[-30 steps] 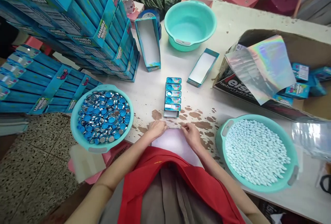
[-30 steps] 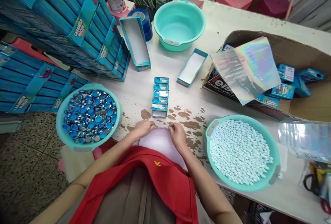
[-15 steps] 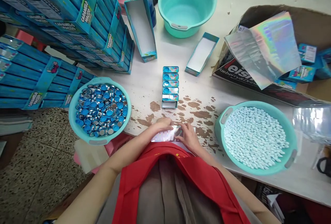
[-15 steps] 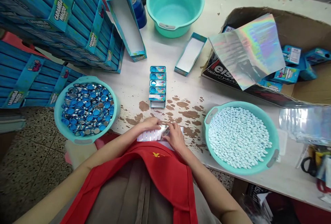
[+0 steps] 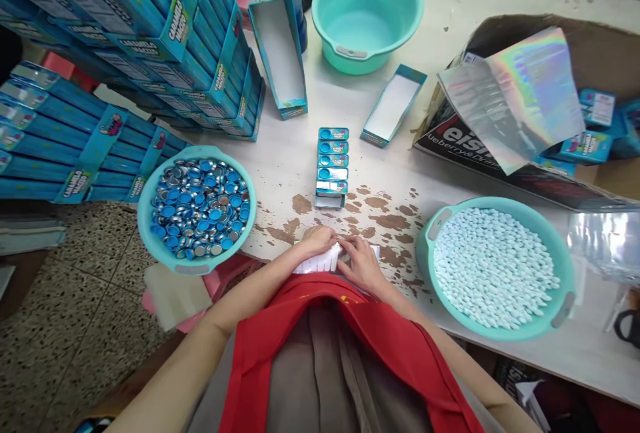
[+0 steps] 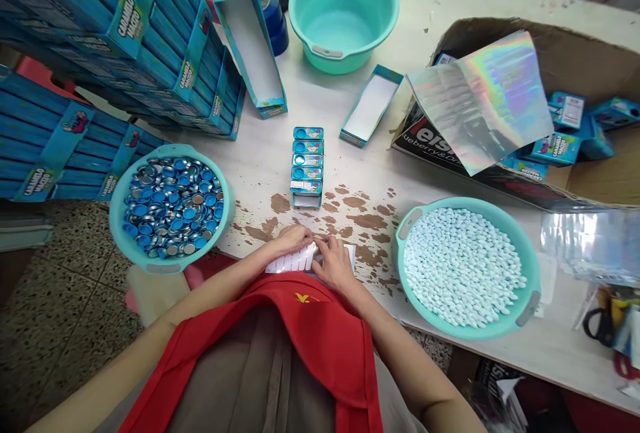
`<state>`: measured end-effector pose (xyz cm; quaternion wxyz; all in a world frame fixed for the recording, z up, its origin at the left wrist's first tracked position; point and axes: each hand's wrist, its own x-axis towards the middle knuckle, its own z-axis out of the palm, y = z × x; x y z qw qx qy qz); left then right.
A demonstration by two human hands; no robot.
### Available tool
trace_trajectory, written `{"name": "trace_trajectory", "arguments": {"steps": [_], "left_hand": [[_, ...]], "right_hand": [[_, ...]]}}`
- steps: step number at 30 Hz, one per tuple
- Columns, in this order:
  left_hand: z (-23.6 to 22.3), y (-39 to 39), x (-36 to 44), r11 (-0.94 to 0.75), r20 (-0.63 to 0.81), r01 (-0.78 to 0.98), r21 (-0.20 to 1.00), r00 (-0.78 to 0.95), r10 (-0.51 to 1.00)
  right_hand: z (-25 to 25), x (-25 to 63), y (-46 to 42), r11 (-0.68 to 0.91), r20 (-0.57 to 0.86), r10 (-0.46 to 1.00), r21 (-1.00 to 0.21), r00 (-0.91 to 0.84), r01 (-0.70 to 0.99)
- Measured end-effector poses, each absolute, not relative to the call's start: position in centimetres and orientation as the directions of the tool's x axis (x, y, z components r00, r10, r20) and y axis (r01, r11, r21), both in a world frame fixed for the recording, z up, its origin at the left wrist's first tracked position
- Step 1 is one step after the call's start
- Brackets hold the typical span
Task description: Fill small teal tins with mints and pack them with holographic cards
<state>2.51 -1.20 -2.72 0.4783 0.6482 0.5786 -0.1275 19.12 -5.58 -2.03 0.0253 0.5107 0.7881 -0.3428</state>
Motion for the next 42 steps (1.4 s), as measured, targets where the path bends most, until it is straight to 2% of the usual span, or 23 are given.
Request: {"name": "trace_trajectory", "arguments": {"steps": [5, 12, 14, 16, 18, 19, 21, 24, 29, 33, 36, 39, 42], "left_hand": [[-2.8, -1.6, 2.8, 0.162, -0.716, 0.872, 0.463, 0.26, 0.648], [-3.3, -2.2, 2.9, 0.216, -0.694, 0.852, 0.477, 0.214, 0.688], [-2.9, -2.1, 2.6, 0.245, -0.656, 0.814, 0.527, 0.206, 0.726], [-2.2, -1.8, 2.4, 0.328, -0.582, 0.622, 0.711, 0.26, 0.77], [-1.3, -1.3, 2.2, 0.399, -0.491, 0.298, 0.867, 0.37, 0.789], [-0.8, -1.1, 2.2, 0.42, -0.452, 0.172, 0.891, 0.429, 0.782], [0.0, -0.5, 2.2, 0.454, -0.443, 0.103, 0.885, 0.486, 0.753], [1.1, 0.5, 1.8, 0.484, -0.51, 0.178, 0.856, 0.434, 0.743], [3.0, 3.0, -0.7, 0.374, -0.497, 0.413, 0.83, 0.245, 0.832], [3.4, 5.5, -3.2, 0.427, -0.516, 0.389, 0.816, 0.159, 0.842], [2.8, 7.4, -4.7, 0.468, -0.535, 0.361, 0.806, 0.107, 0.838], [2.2, 9.0, -5.4, 0.377, -0.453, 0.43, 0.82, 0.086, 0.887], [1.6, 10.1, -5.5, 0.294, -0.403, 0.556, 0.777, 0.082, 0.911]], "right_hand": [[-2.0, 19.5, -5.7, 0.269, -0.333, 0.808, -0.525, -0.486, 0.807], [-0.7, 19.9, -3.9, 0.18, -0.318, 0.856, -0.556, -0.407, 0.812], [0.8, 20.1, -2.7, 0.144, -0.299, 0.874, -0.593, -0.383, 0.792], [2.5, 20.4, -1.5, 0.094, -0.291, 0.888, -0.645, -0.357, 0.759], [3.9, 20.5, -0.3, 0.036, -0.307, 0.891, -0.686, -0.334, 0.727], [4.4, 20.4, 0.3, 0.012, -0.316, 0.892, -0.696, -0.322, 0.717], [5.0, 20.1, 1.3, -0.012, -0.329, 0.894, -0.697, -0.304, 0.717], [5.1, 19.0, 2.6, -0.001, -0.306, 0.91, -0.677, -0.28, 0.736], [4.6, 16.3, 5.2, -0.022, -0.24, 0.947, -0.711, -0.212, 0.703], [4.2, 13.9, 7.5, -0.087, -0.26, 0.947, -0.775, -0.189, 0.626], [3.3, 12.3, 8.8, -0.138, -0.272, 0.955, -0.763, -0.119, 0.632], [2.0, 11.2, 9.5, -0.118, -0.186, 0.982, -0.713, -0.024, 0.691], [0.7, 10.5, 9.9, -0.124, -0.136, 0.99, -0.691, 0.041, 0.712]]}}
